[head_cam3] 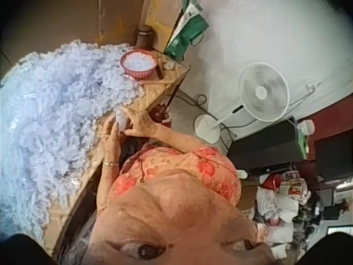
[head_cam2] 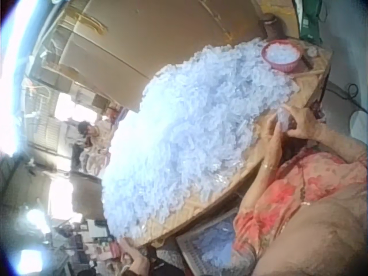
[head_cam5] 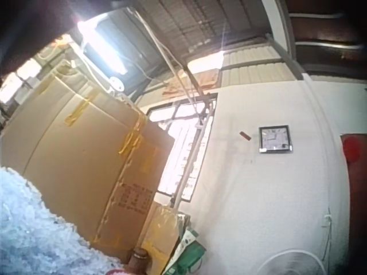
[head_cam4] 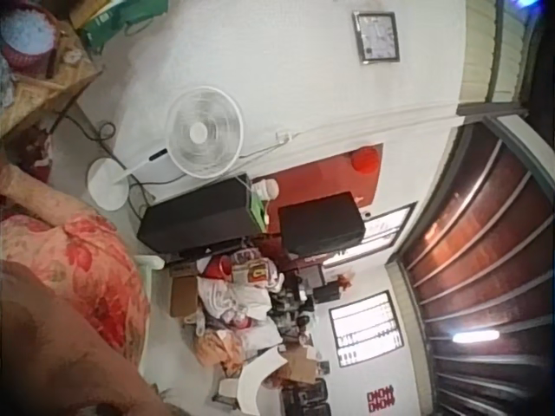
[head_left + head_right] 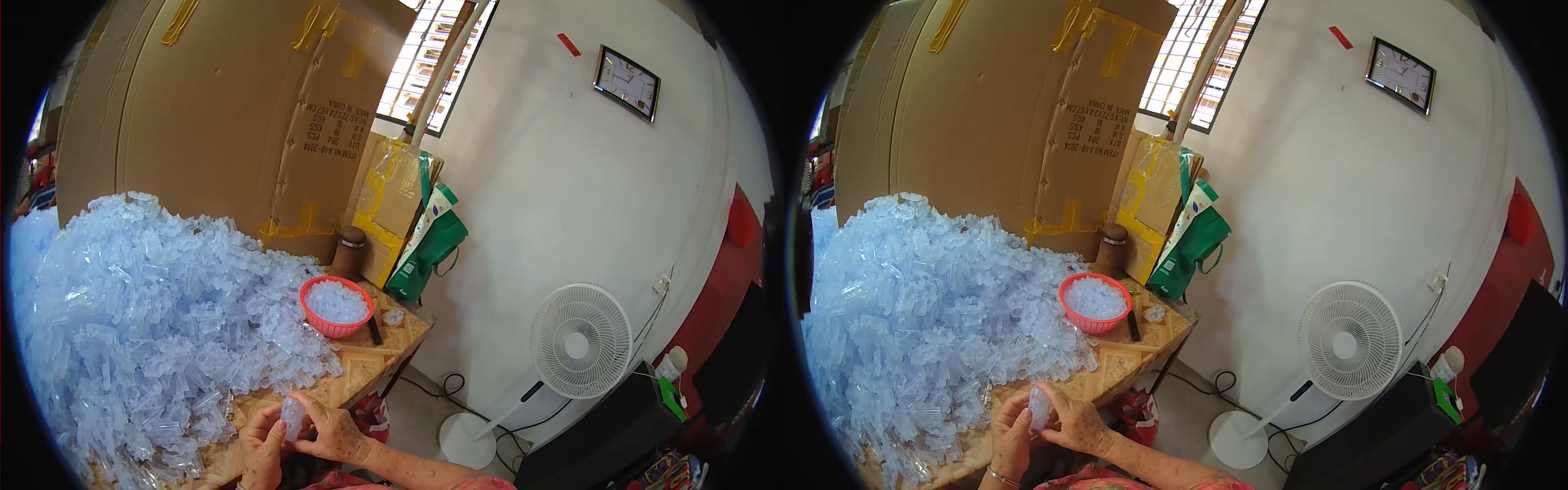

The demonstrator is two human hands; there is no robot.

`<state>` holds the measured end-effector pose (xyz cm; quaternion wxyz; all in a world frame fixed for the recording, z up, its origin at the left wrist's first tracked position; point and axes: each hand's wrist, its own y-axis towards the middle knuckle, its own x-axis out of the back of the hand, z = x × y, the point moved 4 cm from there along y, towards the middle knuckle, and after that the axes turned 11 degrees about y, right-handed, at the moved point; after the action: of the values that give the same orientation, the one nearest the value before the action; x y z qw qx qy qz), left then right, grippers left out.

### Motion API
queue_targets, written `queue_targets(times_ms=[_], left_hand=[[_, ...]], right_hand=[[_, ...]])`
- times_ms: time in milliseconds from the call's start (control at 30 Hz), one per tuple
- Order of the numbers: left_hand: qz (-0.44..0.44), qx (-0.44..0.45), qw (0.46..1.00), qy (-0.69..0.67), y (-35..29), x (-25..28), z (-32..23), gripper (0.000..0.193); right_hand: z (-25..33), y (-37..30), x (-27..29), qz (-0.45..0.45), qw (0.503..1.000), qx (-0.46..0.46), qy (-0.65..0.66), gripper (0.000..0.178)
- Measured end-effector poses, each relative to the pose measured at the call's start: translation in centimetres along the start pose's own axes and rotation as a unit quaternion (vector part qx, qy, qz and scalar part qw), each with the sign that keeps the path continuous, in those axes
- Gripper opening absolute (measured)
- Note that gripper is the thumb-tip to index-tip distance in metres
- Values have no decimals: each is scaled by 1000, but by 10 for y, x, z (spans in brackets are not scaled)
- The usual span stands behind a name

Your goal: The person repeatedly picks up small translucent plastic components from a large pile on a wooden table, snaps two pieces together by hand, and places the assembled unit into a red basket. The process is continuous and repetitive throughout the clip.

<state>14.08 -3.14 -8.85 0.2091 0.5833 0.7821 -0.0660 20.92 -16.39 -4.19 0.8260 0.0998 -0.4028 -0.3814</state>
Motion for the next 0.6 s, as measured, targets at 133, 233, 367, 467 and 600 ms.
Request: queue_targets(times_ms=[133,233,367,467,600], left_hand=[[-44,-18,999,17,0,7,4,27],[-7,2,999,39,-3,12,-4,31],[-12,-64,994,92,-3,12,2,44],[13,-53,994,96,-6,3,-2,52],[9,-42,992,115,0,11,5,52]], right_hand=[[-9,1,-14,0,999,-31,30,90],[-4,1,-17,3,997,-49,56,87],[0,6,-18,-29,994,-74,76,83],[-9,5,-21,-37,995,-70,55,81],[-14,6,-27,-48,995,-70,47,81]])
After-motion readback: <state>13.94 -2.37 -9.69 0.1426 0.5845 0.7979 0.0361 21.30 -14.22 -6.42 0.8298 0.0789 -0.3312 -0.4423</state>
